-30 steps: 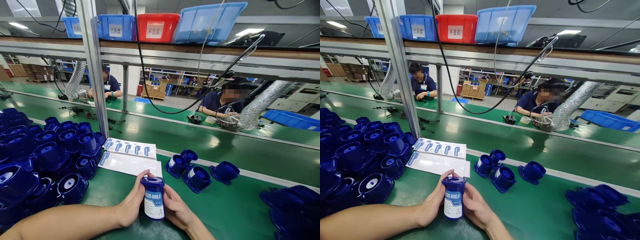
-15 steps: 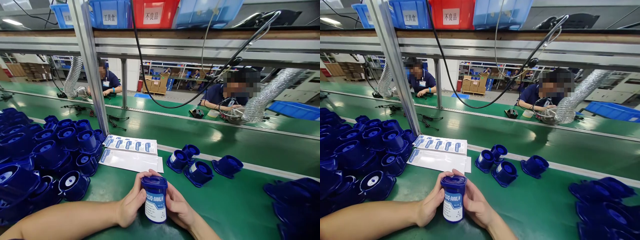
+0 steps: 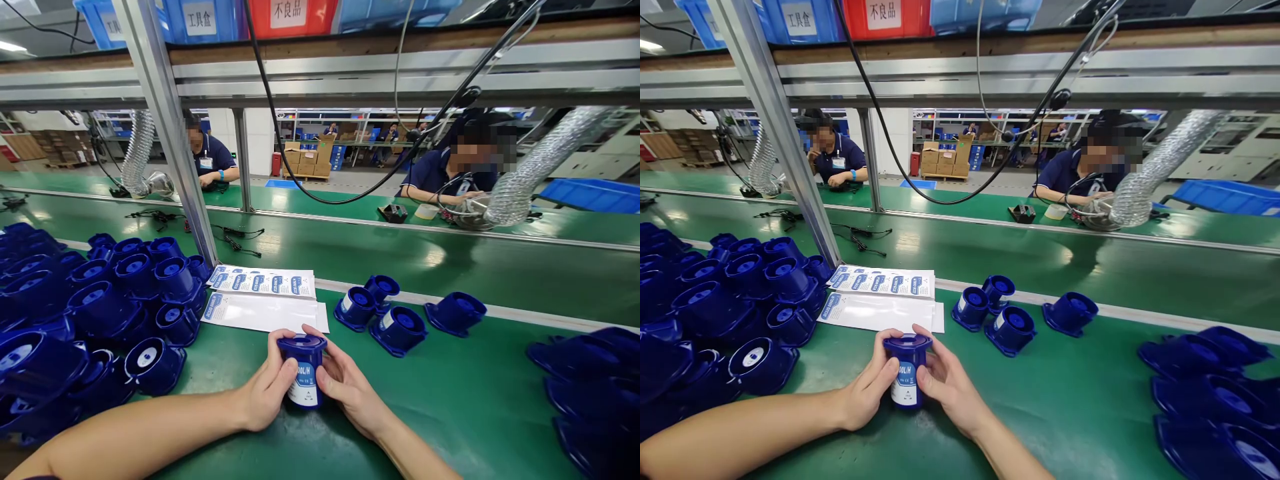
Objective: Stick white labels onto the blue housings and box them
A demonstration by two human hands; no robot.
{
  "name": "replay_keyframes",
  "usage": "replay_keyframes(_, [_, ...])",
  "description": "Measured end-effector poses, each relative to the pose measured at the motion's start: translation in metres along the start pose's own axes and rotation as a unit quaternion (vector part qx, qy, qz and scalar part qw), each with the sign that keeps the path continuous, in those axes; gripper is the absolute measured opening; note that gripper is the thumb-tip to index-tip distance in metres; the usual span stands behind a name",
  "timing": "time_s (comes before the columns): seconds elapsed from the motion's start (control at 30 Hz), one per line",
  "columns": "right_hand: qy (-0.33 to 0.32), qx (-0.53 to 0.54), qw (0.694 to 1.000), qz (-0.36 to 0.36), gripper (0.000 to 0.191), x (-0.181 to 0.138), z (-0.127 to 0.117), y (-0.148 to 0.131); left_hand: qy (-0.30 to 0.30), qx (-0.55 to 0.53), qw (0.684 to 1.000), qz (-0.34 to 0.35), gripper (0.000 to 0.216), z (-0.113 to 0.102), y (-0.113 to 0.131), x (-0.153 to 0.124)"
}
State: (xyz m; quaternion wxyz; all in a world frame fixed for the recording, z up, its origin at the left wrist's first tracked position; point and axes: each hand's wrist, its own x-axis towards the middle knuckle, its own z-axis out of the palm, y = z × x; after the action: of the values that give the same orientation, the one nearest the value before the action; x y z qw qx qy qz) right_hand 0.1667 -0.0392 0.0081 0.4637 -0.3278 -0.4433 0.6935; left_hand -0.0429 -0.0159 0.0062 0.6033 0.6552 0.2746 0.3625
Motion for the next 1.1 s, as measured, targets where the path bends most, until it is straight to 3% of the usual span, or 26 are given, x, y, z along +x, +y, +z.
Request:
replay_keyframes(0.37, [0.084,-0.068,0.994,-0.001,0.081,-0.002,0.024,-0.002,0.039,0.016,0.996,-0.075,0.069,0.007,0.01,0.001])
replay_keyframes(0.67, [0.078,-0.03,0.996,-0.003,0.074,-0.002,0.019,-0.008,0.01,0.061,0.996,-0.06,0.068,0.005,0.011,0.001])
replay_keyframes(0.97, [0.055,0.027,0.998,0.011,0.08,0.004,0.004,-0.006,-0.021,0.094,0.994,-0.046,0.113,0.005,0.01,0.004])
replay_keyframes(1.1, [0.024,0.065,0.998,0.011,0.075,0.004,0.001,-0.01,0.029,0.051,0.998,-0.022,0.126,0.005,-0.001,0.008])
